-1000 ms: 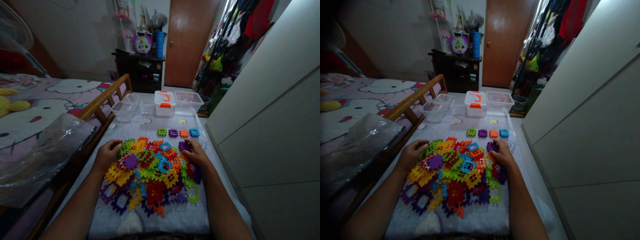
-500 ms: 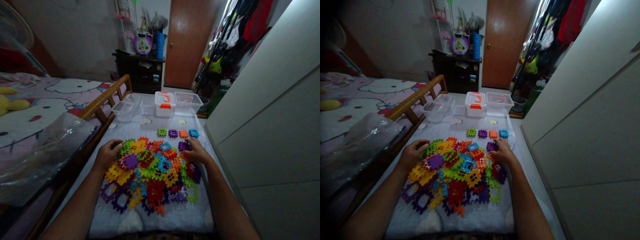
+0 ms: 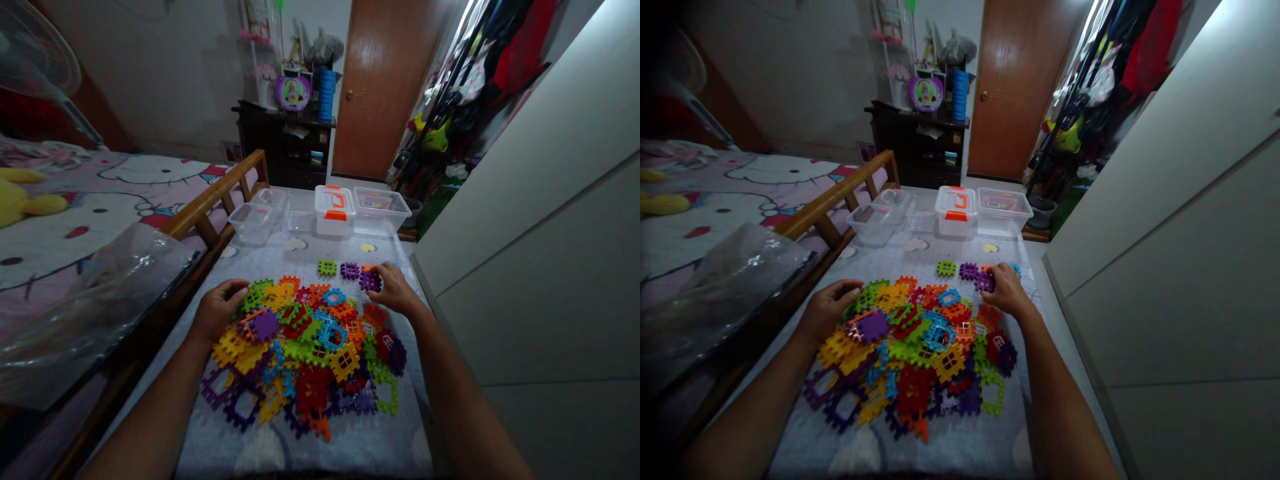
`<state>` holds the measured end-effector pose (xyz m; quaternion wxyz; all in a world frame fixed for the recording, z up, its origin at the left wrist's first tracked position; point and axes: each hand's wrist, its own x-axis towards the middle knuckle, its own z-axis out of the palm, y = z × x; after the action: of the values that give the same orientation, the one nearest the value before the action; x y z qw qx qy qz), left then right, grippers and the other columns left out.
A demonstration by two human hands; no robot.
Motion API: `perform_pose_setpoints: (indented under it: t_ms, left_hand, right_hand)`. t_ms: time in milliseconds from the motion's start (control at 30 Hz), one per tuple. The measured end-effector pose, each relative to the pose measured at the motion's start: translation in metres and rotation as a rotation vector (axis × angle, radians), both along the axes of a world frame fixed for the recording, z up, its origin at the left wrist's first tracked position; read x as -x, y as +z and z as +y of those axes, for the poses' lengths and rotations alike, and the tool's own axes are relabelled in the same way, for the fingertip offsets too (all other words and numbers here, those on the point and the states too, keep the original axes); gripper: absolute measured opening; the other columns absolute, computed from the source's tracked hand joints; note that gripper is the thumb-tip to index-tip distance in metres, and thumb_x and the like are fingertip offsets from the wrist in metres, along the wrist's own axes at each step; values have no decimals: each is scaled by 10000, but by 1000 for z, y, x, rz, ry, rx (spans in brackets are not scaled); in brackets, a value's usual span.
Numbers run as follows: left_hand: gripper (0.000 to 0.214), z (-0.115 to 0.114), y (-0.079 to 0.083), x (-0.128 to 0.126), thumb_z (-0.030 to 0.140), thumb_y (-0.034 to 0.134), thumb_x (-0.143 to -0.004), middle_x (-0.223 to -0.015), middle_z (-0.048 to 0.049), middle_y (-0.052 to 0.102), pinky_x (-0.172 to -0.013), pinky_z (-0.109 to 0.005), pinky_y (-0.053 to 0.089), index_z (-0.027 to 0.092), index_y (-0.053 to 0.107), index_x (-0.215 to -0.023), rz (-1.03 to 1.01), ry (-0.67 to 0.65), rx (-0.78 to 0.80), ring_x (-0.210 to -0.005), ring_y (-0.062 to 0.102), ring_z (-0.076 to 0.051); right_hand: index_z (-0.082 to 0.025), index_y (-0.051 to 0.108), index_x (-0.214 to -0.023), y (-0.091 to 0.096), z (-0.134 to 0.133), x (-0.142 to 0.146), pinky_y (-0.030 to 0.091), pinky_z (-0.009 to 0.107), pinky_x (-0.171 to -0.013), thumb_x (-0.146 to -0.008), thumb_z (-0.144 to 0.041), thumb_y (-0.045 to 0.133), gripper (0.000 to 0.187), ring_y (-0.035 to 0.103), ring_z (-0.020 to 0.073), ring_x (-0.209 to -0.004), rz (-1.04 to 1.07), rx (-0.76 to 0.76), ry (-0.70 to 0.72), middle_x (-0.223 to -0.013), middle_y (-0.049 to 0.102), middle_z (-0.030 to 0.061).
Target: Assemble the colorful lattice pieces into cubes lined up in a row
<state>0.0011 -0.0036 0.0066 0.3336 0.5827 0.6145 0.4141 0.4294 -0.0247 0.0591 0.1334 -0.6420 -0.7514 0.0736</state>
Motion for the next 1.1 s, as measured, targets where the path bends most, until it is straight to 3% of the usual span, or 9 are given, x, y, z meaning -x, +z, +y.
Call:
perform_pose_setpoints:
  t_ms: [100,333,633,867,1100]
  left_hand:
    - [451,0,1,0,558,677,-693,-925,-69,762,-866,-356,552,186,741,-939,-4,-1,2,-901,698,-261]
    - [439,-1,3,-3,544,682,-673,-938,-70,762,-902,-364,552,183,735,-917,-50,17,2,-922,704,-268]
    - [454,0,-1,-1,549,666,-707,-969,-72,766,-904,-359,551,178,737,-959,-18,8,18,-941,708,-263]
    - [439,0,1,-1,542,668,-707,-962,-74,769,-921,-368,549,179,739,-943,-6,10,1,-944,711,-268]
    - [428,-1,2,-2,538,665,-713,-956,-68,768,-911,-364,554,184,740,-941,-5,7,2,-936,713,-265]
  right_hand:
    - [-172,655,-1171,6,26,9,413,404,-957,-724,-305,723,471,518,289,-1086,-27,-38,5,-1157,589,124]
    - [-169,659,-1216,4,66,29,407,382,-952,-748,-340,732,503,521,298,-1139,-130,96,12,-1201,597,130]
    - [-199,650,-1258,2,68,29,411,378,-955,-784,-415,721,526,528,313,-1169,-237,191,28,-1252,605,130]
    - [-224,592,-1337,2,70,29,409,412,-963,-737,-491,773,681,492,346,-1215,-253,218,49,-1332,557,145]
    - [-212,644,-1220,1,74,32,419,402,-933,-767,-437,731,514,514,338,-1174,-309,255,67,-1273,587,144]
